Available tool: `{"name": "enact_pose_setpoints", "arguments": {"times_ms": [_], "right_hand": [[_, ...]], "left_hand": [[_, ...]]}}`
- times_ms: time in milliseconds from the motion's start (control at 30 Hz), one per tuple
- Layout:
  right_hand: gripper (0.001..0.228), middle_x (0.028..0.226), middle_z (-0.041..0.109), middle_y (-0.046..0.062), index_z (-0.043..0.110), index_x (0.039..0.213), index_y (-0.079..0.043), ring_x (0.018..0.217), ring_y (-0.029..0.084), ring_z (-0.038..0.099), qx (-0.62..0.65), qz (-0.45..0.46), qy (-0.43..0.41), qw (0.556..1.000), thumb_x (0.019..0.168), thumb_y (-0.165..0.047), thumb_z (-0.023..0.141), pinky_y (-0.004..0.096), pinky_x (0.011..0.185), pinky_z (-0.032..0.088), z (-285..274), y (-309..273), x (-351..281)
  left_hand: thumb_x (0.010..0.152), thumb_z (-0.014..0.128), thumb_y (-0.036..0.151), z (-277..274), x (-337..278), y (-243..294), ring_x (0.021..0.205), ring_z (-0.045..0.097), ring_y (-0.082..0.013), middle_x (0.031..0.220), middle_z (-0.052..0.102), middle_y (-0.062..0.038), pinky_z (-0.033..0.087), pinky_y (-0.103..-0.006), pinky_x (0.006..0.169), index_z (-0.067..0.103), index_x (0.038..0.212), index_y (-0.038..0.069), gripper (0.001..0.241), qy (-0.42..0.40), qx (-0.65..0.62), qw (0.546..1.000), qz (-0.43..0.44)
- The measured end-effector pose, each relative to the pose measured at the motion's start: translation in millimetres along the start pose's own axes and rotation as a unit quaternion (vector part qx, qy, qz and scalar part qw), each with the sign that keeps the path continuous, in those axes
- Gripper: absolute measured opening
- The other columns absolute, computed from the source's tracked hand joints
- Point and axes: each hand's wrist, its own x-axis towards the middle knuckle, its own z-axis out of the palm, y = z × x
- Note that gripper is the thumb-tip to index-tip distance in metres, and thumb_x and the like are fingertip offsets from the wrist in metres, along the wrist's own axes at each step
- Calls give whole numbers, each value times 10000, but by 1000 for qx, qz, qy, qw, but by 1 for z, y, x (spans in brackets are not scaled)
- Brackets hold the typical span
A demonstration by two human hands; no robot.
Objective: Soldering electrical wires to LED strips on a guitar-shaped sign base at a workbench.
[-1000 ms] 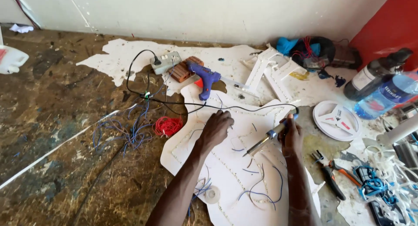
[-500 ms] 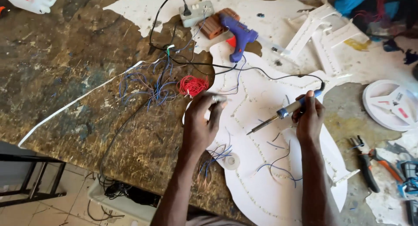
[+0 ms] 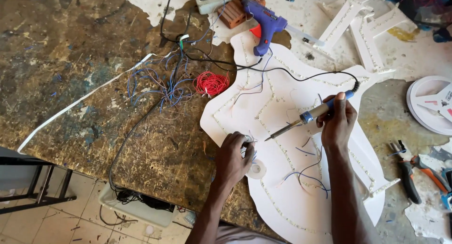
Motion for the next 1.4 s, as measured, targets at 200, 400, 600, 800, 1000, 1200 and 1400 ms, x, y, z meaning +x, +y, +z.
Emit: {"name": "enact_pose_setpoints", "arguments": {"times_ms": [200, 400, 600, 800, 1000, 1200, 1400], "right_hand": [[560, 662, 557, 116, 722, 1093, 2, 555, 166, 586, -39, -9, -16, 999, 1296, -487, 540, 292, 492, 507, 3, 1, -3], [548, 675, 581, 119, 720, 1108, 12, 562, 160, 613, -30, -16, -33, 999, 1298, -466, 529, 291, 515, 546, 2, 5, -2], [542, 693, 600, 123, 726, 1113, 7, 567, 163, 628, -35, -18, -43, 998, 1291, -466, 533, 289, 525, 561, 7, -1, -5], [550, 692, 609, 129, 724, 1116, 18, 577, 170, 636, -47, -18, -52, 997, 1293, -463, 524, 297, 537, 572, 6, -1, -5], [546, 694, 618, 128, 722, 1122, 12, 578, 166, 642, -51, -19, -58, 997, 1292, -469, 525, 291, 542, 574, 6, -2, -6], [558, 698, 615, 130, 722, 1125, 11, 589, 169, 642, -49, -20, -59, 997, 1290, -482, 520, 294, 552, 577, 7, -3, -6], [551, 702, 624, 137, 721, 1127, 20, 601, 170, 655, -55, -23, -65, 996, 1297, -460, 511, 294, 556, 587, 6, 0, -5]], "left_hand": [[929, 818, 130, 10, 5, -11, 719, 710, -236, 767, 667, -34, 585, -343, 650, 720, 884, 103, 111, -2, 36, 999, 11], [908, 797, 167, 14, 9, -12, 706, 704, -245, 734, 649, -29, 587, -361, 650, 722, 842, 112, 114, -24, 60, 998, -20], [898, 797, 170, 16, 8, -8, 700, 700, -262, 713, 627, -37, 587, -374, 660, 716, 832, 109, 121, -7, 60, 998, -26], [885, 798, 169, 13, 11, -4, 704, 693, -269, 711, 616, -38, 590, -377, 669, 713, 831, 113, 115, 1, 53, 998, -26], [886, 799, 161, 15, 10, -4, 709, 698, -271, 714, 625, -44, 588, -373, 667, 725, 841, 108, 101, 9, 49, 998, -24], [877, 798, 151, 16, 9, -5, 687, 693, -267, 708, 626, -39, 590, -371, 658, 732, 844, 109, 85, 17, 45, 999, -22], [874, 795, 150, 13, 10, -4, 685, 689, -266, 712, 623, -44, 588, -377, 653, 731, 845, 106, 84, 21, 42, 999, -25]]}}
